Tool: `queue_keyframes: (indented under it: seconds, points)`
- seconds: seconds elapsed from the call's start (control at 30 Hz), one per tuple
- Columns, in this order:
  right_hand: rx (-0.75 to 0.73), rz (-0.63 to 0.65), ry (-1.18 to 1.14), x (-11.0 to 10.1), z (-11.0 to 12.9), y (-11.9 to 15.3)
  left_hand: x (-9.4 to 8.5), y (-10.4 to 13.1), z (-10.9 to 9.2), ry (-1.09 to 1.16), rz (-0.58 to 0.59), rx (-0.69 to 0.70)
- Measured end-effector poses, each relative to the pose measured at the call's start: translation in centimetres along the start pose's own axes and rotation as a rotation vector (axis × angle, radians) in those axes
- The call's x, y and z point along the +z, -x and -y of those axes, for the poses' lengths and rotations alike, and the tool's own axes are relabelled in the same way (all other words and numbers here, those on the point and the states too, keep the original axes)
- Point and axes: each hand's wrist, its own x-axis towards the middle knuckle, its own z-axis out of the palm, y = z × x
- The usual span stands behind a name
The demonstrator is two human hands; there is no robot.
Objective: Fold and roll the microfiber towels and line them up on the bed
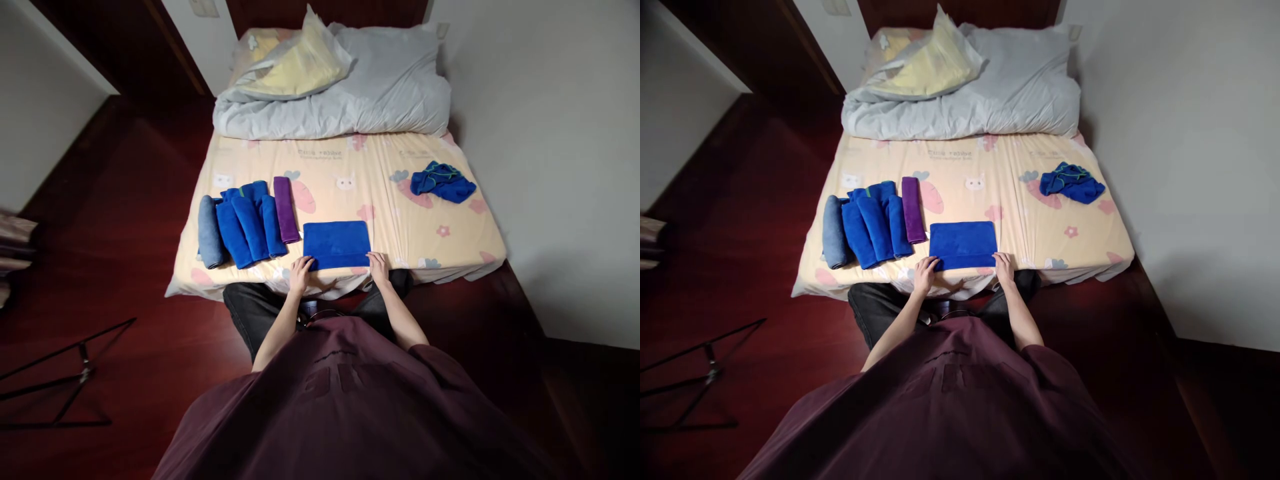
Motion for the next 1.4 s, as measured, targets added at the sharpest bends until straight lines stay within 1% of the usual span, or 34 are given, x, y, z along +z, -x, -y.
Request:
queue_keyframes:
  seconds: [0.17, 0.3, 0.4, 0.57, 0.67, 1.0, 1.23, 1.3, 1.4]
  points:
    - [-0.046, 0.025, -0.034, -0.5, -0.7, 0.0, 1.0, 0.2, 1.1, 0.043, 0.013, 0.032]
    - [-0.083, 0.063, -0.044, -1.1, -0.7, 0.7, 1.5, 0.0, 1.7, 0.103, -0.041, -0.015]
    - [-0.103, 0.104, -0.025, -1.5, -0.7, 1.2, 1.5, -0.1, 2.1, 0.186, -0.073, -0.009]
    - [-0.14, 0.128, -0.005, -1.5, -1.1, 1.5, 1.0, -0.2, 2.3, 0.251, -0.049, -0.007]
    - [-0.147, 0.117, -0.013, -1.3, -1.2, 1.5, 0.9, -0.3, 2.5, 0.266, -0.036, 0.001]
    - [-0.091, 0.06, -0.087, -1.1, -0.9, 1.1, 1.0, -0.5, 4.0, 0.429, -0.079, -0.047]
    - [-0.002, 0.005, -0.139, -0.4, -0.9, 0.5, 0.9, -1.0, 4.0, 0.439, -0.064, -0.053]
    - [0.047, -0.017, -0.188, -0.4, -1.0, 0.0, 0.9, -1.4, 3.8, 0.446, -0.069, -0.107]
    - [0.127, -0.01, -0.283, -0.4, -1.4, -1.0, 1.0, -2.1, 3.7, 0.465, -0.07, -0.247]
